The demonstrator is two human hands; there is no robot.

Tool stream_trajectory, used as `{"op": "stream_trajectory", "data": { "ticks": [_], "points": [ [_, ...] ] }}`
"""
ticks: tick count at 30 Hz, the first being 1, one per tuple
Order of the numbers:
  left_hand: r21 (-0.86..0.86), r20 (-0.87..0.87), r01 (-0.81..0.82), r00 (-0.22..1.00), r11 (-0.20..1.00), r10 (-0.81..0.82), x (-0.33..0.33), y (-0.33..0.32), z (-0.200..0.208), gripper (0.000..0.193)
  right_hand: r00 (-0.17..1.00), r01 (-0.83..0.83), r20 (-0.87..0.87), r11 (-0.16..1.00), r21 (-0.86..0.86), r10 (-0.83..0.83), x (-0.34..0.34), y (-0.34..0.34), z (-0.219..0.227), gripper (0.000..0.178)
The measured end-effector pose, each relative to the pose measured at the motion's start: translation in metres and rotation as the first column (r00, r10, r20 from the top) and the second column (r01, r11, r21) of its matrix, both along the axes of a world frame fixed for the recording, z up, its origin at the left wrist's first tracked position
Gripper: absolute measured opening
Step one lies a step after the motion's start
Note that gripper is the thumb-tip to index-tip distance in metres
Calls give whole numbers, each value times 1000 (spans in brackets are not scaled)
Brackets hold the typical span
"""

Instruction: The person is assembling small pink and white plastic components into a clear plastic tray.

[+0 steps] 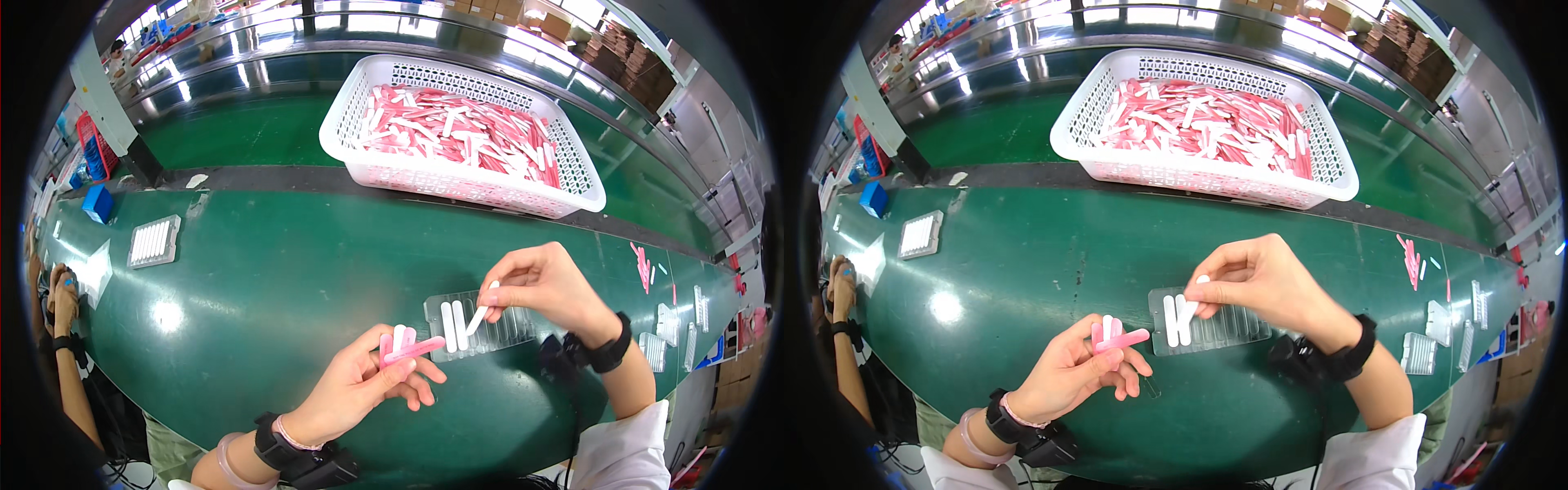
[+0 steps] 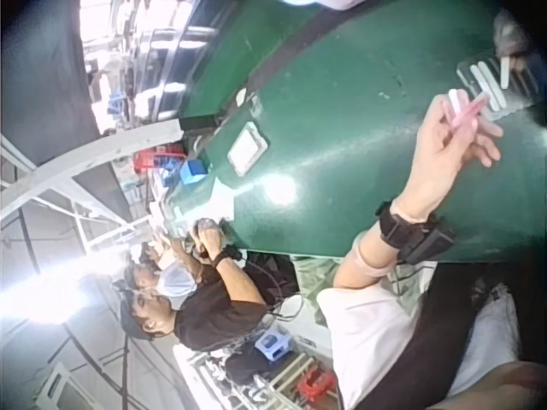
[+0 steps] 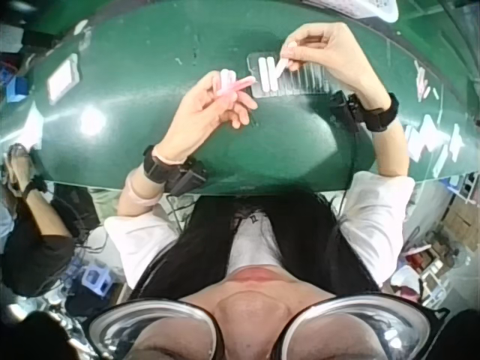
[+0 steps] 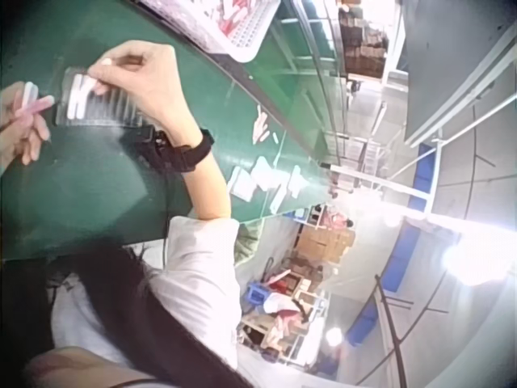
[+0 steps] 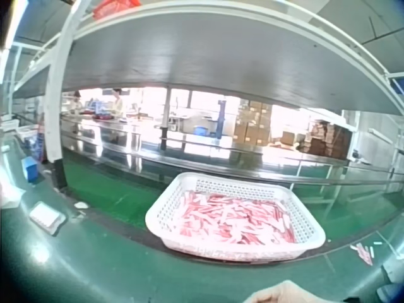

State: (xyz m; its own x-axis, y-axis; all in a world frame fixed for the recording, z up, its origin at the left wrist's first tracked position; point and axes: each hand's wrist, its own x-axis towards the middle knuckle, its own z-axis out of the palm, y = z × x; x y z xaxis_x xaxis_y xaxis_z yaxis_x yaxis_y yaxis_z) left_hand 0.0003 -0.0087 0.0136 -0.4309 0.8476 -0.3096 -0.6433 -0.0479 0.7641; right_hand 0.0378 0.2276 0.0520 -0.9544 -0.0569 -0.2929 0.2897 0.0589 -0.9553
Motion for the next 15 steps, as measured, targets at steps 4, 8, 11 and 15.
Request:
{"op": "stream_trajectory", "data": {
  "ticks": [4, 8, 11, 15],
  "points": [
    [-14, -66, 1, 998, 1000, -2, 2, 0, -5, 26, 991, -115, -17, 900, 421, 134, -11, 13, -14, 19],
    [-13, -45, -21, 999, 1000, 20, 3, 1, -5, 26, 988, -134, 18, 788, 602, 155, -19, 6, -19, 23],
    [42, 69, -55, 996, 998, 52, 2, 0, -7, 25, 950, -139, -90, 666, 733, 298, -7, 4, -23, 29],
    [24, -23, -18, 1000, 1000, 18, 2, -1, -7, 24, 888, -146, -239, 733, 664, 393, 7, -13, -16, 41]
  ]
}}
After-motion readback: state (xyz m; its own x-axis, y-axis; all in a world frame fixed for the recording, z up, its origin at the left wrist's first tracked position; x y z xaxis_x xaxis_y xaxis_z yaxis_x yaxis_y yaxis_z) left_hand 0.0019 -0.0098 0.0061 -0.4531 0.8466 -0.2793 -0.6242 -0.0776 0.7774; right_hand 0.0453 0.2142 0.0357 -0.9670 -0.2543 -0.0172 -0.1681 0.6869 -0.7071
